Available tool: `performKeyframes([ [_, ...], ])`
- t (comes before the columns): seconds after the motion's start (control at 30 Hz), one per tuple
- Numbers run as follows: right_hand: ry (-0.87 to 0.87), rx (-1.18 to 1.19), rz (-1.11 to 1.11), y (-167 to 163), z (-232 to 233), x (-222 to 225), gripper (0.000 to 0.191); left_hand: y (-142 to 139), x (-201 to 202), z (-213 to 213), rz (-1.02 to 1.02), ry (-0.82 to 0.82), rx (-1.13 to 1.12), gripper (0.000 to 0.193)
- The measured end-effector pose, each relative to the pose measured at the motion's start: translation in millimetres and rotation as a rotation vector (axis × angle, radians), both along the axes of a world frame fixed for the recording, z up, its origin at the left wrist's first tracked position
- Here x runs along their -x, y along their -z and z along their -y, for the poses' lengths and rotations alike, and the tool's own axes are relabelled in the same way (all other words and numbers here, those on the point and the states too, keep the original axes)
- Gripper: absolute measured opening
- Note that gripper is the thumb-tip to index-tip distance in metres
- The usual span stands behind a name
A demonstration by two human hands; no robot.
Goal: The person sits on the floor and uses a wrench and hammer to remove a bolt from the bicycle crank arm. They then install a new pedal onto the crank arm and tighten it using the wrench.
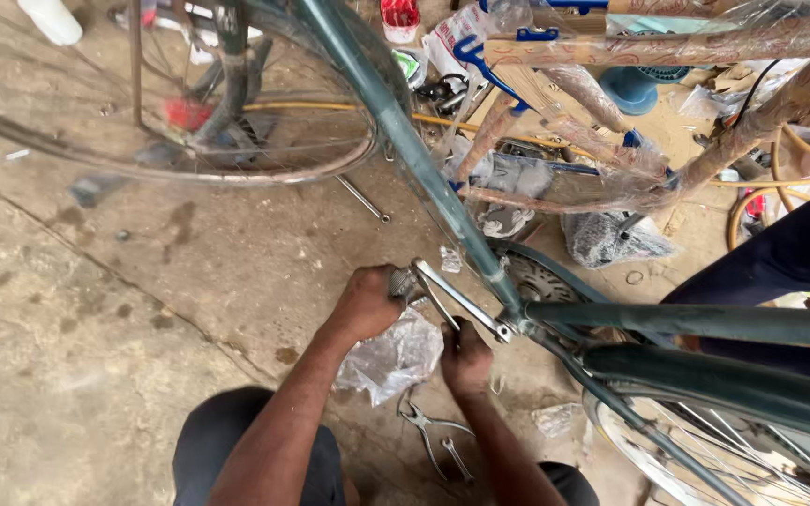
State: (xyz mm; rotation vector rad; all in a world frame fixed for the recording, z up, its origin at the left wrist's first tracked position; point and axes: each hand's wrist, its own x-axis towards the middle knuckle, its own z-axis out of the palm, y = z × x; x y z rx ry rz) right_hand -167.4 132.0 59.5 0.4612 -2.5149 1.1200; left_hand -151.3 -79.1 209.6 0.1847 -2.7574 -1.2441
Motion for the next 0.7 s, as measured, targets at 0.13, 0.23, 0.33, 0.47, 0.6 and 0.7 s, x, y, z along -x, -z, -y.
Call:
performKeyframes([
  [0.13,0.092,-0.160,0.248,14.1,-14.3,26.5,0.022,8.8,0.3,6.5,0.038,-0.015,-0.139,0.026],
  [0.23,0.188,0.039,0.202,9.8,40.0,40.5,0.028,7.5,5.4,9.0,0.037,0.009,-0.229,0.026],
  [0.33,0.348,0.386,0.376,0.9,159.8,35.2,0.034,-0.2,11.1,8.4,-0.051,0.047,-0.056,0.024],
  [0.47,1.054,0.451,0.578,-13.0,251.6,22.5,0.042,-12.2,5.2,12.4,0.289,0.011,-0.376,0.048],
  [0.6,0.347,0.414,0.508,21.3,182.8,27.1,0.034,-17.3,4.0,8.4,0.102,0.082,-0.230,0.029],
  [0.7,-0.378,0.563,0.642,40.3,87.6,12.8,0.030,-20.6,3.4,6.3,0.152,0.079,-0.299,0.027],
])
